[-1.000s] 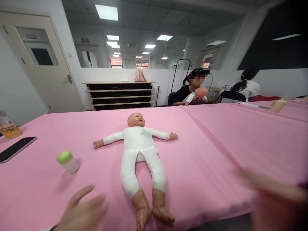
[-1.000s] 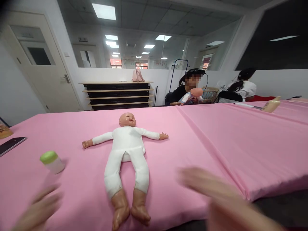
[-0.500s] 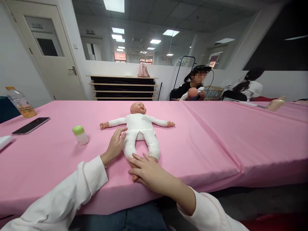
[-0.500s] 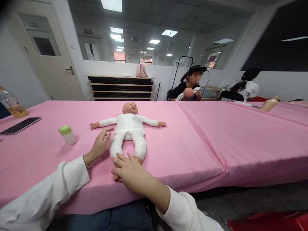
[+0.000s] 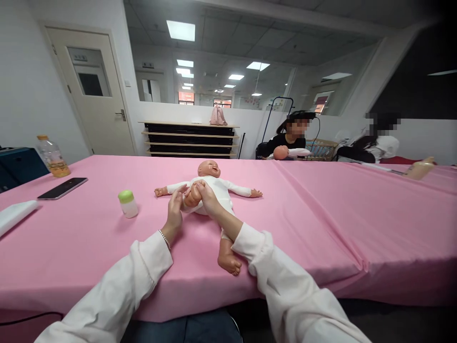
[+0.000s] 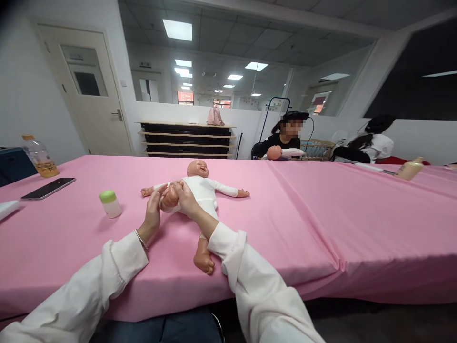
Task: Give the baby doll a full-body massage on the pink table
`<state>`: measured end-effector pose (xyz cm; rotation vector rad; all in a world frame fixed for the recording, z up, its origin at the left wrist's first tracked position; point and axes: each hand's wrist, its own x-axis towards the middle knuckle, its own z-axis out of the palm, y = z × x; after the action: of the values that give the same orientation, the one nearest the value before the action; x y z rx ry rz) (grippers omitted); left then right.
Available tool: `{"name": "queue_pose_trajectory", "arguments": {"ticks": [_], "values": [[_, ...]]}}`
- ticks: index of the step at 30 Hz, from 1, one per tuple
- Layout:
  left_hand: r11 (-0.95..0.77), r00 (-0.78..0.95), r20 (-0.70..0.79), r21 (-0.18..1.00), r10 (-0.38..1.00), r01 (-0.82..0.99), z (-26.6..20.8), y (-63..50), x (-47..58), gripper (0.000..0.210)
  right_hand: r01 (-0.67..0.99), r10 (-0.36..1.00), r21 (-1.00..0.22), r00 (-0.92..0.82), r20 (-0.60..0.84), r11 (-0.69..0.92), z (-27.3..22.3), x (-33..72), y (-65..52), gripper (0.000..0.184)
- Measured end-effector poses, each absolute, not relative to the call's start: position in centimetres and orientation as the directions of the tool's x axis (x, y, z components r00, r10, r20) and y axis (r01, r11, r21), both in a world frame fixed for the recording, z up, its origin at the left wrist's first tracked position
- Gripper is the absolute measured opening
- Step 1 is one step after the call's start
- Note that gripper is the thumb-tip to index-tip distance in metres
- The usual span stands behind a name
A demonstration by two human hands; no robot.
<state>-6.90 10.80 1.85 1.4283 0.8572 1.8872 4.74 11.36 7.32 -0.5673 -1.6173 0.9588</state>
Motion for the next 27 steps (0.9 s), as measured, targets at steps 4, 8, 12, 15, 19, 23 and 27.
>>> {"name": "queue_pose_trajectory", "arguments": {"ticks": [4,8,12,15,19,23,27], "values": [[-0.667,-0.169,0.656,0.745,0.736,-0.014,2.0,9.0,-5.5,0.049,-0.229,0.809,-0.863,-0.305,0.502,0.449,5.9,3.6,11.8,0.034],[-0.71,-0.153,0.7,0.704,0.697,-0.018,1.9,7.5,-4.6,0.053,-0.226,0.837,-0.881,-0.285,0.468,0.415,5.6,3.3,9.9,0.035],[-0.678,-0.216,0.66,0.735,0.719,-0.009,2.3,7.3,-4.7,0.048,-0.155,0.843,-0.881,-0.256,0.472,0.446,5.5,3.5,8.3,0.037],[-0.642,-0.256,0.618,0.766,0.744,-0.017,2.8,7.4,-5.4,0.035,-0.176,0.783,-0.897,-0.439,0.441,0.406,5.1,3.7,7.5,0.028],[-0.618,-0.278,0.581,0.784,0.765,-0.061,2.7,7.7,-6.0,0.034,-0.184,0.76,-0.9,-0.484,0.434,0.396,4.6,3.7,7.3,0.023],[-0.684,-0.214,0.655,0.723,0.724,-0.101,1.9,7.5,-6.0,0.046,-0.201,0.8,-0.897,-0.406,0.442,0.394,4.4,3.4,7.5,0.017],[-0.726,-0.04,0.726,0.687,0.686,0.015,1.4,6.9,-5.9,0.057,-0.205,0.866,-0.899,-0.255,0.431,0.387,4.3,3.4,8.2,0.023]]}}
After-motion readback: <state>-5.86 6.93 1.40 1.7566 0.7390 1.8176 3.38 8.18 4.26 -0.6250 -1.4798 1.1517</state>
